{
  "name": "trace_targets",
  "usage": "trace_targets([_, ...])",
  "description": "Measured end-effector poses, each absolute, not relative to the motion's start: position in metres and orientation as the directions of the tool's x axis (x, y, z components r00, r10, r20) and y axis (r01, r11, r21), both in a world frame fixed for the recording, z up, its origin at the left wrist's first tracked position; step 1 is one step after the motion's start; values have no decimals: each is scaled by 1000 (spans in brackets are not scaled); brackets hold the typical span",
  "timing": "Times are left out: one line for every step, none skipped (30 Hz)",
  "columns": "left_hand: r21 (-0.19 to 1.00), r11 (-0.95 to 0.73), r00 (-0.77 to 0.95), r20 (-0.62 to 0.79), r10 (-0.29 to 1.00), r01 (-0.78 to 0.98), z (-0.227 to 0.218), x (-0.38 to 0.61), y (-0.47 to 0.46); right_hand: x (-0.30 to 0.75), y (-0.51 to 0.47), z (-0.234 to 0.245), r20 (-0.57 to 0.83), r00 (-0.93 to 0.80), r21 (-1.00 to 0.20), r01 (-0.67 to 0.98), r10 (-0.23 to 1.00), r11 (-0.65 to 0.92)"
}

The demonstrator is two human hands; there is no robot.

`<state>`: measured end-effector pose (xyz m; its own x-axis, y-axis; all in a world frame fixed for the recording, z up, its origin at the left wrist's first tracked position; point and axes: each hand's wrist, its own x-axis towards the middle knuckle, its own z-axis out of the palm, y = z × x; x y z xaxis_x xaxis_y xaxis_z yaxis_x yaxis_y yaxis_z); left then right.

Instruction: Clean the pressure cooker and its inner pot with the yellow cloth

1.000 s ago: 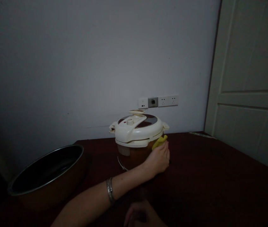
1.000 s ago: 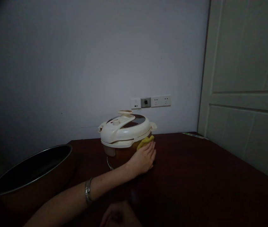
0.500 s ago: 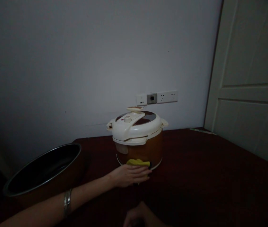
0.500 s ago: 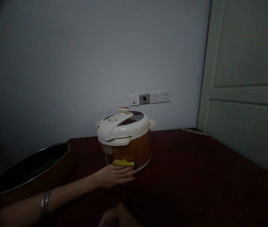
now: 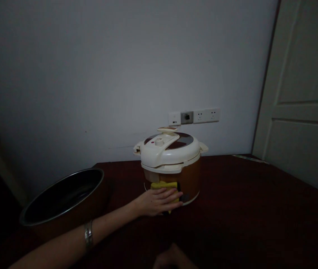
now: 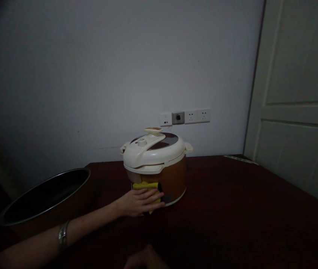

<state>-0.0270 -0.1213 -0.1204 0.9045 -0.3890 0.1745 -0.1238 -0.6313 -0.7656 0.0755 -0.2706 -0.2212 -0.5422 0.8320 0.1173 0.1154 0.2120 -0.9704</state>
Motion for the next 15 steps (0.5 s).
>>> trace_targets([-767, -633, 900, 198, -387, -103, -120, -17, -129, 76, -271, -221, 114, -546, -971, 117, 830, 210])
trace_targets([-768, -635, 894, 226, -387, -81, -120, -7, -137, 76, -271, -222, 110, -547, -971, 118, 830, 207])
trace_targets([-765, -642, 890, 254, -378, -54, -119, 4, -144, 76, -270, -222, 106, -547, -972, 120, 830, 203])
trace_targets([-761, -648, 894, 272, -356, -26, -118, 14, -151, 76, -269, -223, 102, -545, -972, 122, 832, 199])
trace_targets([-760, -650, 897, 285, -338, -3, -115, 25, -157, 75, -268, -225, 99, -541, -973, 124, 835, 196])
trace_targets([-759, -651, 896, 304, -323, 23, -112, 35, -163, 75, -267, -226, 98, -537, -973, 126, 838, 194])
trace_targets([-756, -652, 897, 323, -302, 52, -108, 44, -167, 76, -266, -228, 99, -525, -974, 124, 845, 191])
trace_targets([-751, -655, 895, 348, -280, 87, -103, 53, -171, 76, -265, -230, 99, -512, -976, 119, 853, 185])
trace_targets([-740, -660, 888, 385, -252, 133, -98, 62, -174, 76, -265, -231, 99, -500, -978, 113, 860, 178])
trace_targets([-726, -663, 881, 419, -217, 182, -94, 69, -177, 76, -264, -232, 96, -489, -980, 105, 867, 167])
trace_targets([-712, -665, 874, 450, -185, 226, -90, 77, -179, 76, -264, -233, 85, -486, -983, 100, 870, 151])
trace_targets([-701, -663, 867, 473, -156, 263, -86, 83, -181, 75, -263, -233, 66, -494, -986, 98, 867, 131])
trace_targets([-697, -657, 865, 483, -134, 287, -84, 90, -183, 74, -262, -233, 49, -503, -989, 99, 863, 114])
trace_targets([-700, -647, 865, 487, -123, 302, -82, 97, -184, 73, -260, -231, 37, -510, -990, 101, 860, 102])
trace_targets([-711, -631, 866, 484, -122, 308, -82, 104, -185, 72, -259, -229, 29, -514, -990, 102, 857, 95])
